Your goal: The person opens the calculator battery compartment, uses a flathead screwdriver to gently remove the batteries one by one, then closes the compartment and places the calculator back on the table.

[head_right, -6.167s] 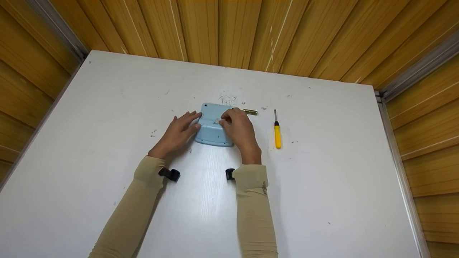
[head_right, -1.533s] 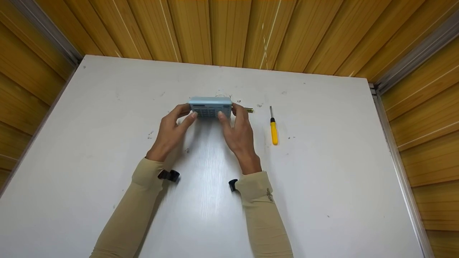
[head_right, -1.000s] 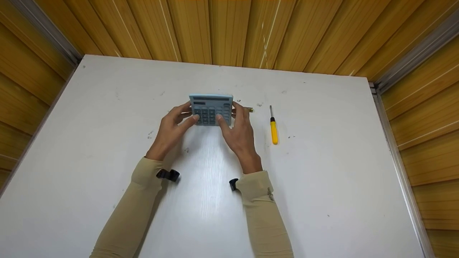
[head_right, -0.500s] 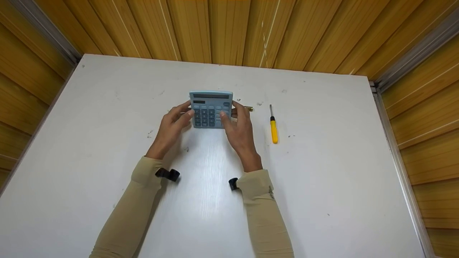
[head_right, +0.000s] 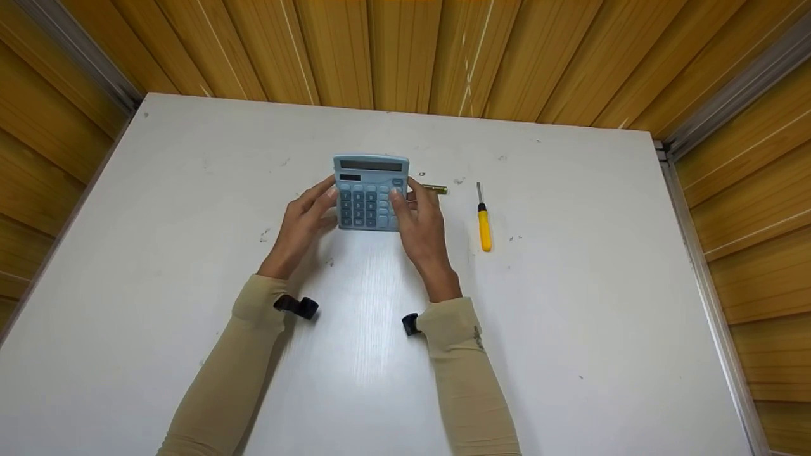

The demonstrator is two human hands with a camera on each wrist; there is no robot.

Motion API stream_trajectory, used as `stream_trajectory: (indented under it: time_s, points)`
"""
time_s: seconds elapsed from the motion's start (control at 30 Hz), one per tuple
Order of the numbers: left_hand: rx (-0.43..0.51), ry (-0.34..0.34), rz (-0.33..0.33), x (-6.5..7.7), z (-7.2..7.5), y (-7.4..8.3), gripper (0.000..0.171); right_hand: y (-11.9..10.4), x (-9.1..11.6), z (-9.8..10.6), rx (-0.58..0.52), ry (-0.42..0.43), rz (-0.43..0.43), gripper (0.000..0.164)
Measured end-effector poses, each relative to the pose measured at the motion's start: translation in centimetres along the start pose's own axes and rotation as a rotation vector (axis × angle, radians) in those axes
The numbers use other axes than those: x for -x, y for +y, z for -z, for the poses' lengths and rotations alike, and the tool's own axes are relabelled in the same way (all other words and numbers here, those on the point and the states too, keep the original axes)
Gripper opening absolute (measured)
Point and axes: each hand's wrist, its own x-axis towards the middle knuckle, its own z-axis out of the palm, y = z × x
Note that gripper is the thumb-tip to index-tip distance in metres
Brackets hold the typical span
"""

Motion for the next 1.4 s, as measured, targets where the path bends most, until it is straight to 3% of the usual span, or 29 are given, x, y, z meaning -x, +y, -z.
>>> stream_trajectory:
  time_s: [0.5, 0.97, 1.23, 1.4]
  points:
    - [0.027, 0.002, 0.093, 0.2, -0.1, 0.3, 0.069, -1.7, 0.0, 0.1, 0.037, -0.053, -0.154, 0.070]
    - [-0.052, 0.008, 0.129, 0.2, -0.6, -0.3, 0.064, -1.1, -0.3, 0.0, 0.124, -0.125, -0.275, 0.071]
    - [-0.195, 0.007, 0.077, -0.1, -0.7, -0.6, 0.058, -0.8, -0.3, -0.3, 0.167, -0.139, -0.274, 0.065]
    - [-0.280, -0.003, 0.082, -0.2, -0.8, -0.6, 0.059, -0.8, -0.3, -0.3, 0.182, -0.164, -0.296, 0.064]
